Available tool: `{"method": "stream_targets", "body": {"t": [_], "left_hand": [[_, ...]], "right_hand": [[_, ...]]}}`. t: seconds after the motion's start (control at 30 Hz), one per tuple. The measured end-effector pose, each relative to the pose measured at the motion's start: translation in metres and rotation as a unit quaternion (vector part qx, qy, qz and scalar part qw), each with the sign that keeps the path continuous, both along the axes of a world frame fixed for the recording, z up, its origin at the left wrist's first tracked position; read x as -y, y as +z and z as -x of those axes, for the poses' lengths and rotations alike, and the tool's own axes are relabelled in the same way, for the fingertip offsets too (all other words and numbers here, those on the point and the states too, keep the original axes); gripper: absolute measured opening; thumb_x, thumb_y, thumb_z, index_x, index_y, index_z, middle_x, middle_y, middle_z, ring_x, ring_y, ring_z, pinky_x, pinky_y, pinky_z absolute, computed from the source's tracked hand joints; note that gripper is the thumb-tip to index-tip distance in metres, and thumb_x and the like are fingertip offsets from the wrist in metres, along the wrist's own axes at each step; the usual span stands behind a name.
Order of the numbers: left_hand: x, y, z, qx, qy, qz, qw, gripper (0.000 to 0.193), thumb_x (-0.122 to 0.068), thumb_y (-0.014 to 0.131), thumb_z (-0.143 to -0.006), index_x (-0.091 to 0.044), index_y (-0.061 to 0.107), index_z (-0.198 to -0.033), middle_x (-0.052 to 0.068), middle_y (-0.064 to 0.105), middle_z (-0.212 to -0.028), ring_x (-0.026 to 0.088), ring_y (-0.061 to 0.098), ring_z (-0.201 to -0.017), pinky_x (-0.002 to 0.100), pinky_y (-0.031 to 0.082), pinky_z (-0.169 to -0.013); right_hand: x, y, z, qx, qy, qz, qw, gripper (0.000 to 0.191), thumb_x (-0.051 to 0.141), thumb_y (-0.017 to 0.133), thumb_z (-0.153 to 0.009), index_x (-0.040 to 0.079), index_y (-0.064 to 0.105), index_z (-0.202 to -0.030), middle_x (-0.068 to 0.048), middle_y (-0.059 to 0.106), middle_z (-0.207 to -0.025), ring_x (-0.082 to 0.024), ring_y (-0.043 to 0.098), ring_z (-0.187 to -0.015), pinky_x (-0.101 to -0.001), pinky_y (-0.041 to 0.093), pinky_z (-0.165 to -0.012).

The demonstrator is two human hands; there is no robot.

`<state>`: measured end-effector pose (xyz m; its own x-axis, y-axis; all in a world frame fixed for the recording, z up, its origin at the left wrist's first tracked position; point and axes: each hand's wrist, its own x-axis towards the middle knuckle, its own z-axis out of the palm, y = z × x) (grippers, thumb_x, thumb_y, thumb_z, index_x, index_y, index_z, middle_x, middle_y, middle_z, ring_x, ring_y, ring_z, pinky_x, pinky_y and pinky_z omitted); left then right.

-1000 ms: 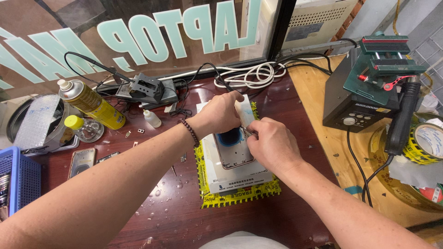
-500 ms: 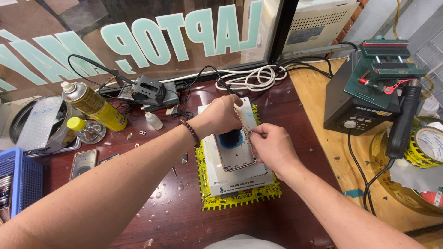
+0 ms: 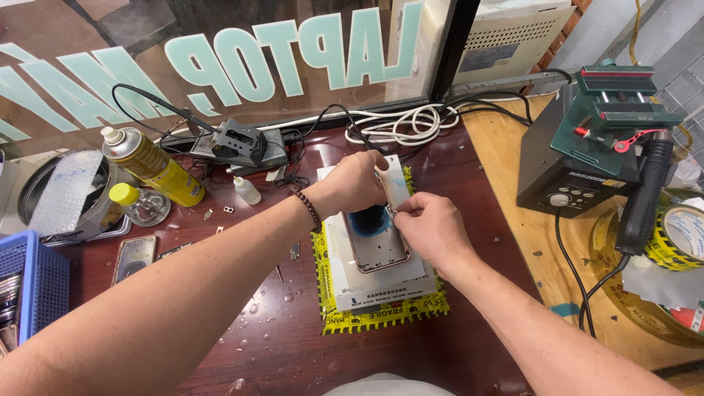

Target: The person uses a small metal tool to scrape and clean the interior edges of a disassembled smartphone chassis. They repeatedly scrape along the frame and around the camera module area, removing residue or adhesive from the device's internal housing.

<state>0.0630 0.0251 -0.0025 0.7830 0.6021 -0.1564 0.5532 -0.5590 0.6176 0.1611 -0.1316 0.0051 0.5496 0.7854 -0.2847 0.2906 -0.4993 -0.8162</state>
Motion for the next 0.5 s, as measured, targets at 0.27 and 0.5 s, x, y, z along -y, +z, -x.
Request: {"method": "stream_targets", "body": {"t": [0.27, 0.5], "left_hand": [[0.0013, 0.0002, -0.0012, 0.006, -0.007, -0.025, 1.000, 0.056, -0.013, 0.076, -0.072, -0.001, 0.062, -0.125, 0.017, 0.077, -0.095, 0.028, 0.076, -0.092, 0.035, 0.060, -0.083], [0.0022, 0.0010, -0.0015, -0.001, -0.006, -0.027, 1.000, 0.056, -0.013, 0.076, -0.073, 0.000, 0.062, -0.126, 0.018, 0.077, -0.095, 0.029, 0.076, -0.092, 0.035, 0.060, -0.083]], "right_hand": [[-0.0015, -0.0054, -0.0027, 0.021, 0.002, -0.003, 1.000, 0.021, 0.015, 0.072, -0.080, 0.003, 0.078, -0.097, -0.009, 0.080, -0.084, -0.017, 0.075, -0.075, -0.0322, 0.058, -0.071], [-0.0034, -0.0054, -0.0027, 0.040, 0.001, 0.004, 0.999, 0.022, 0.016, 0.073, -0.080, 0.004, 0.078, -0.098, -0.010, 0.080, -0.086, -0.018, 0.076, -0.077, -0.0325, 0.059, -0.073]]}}
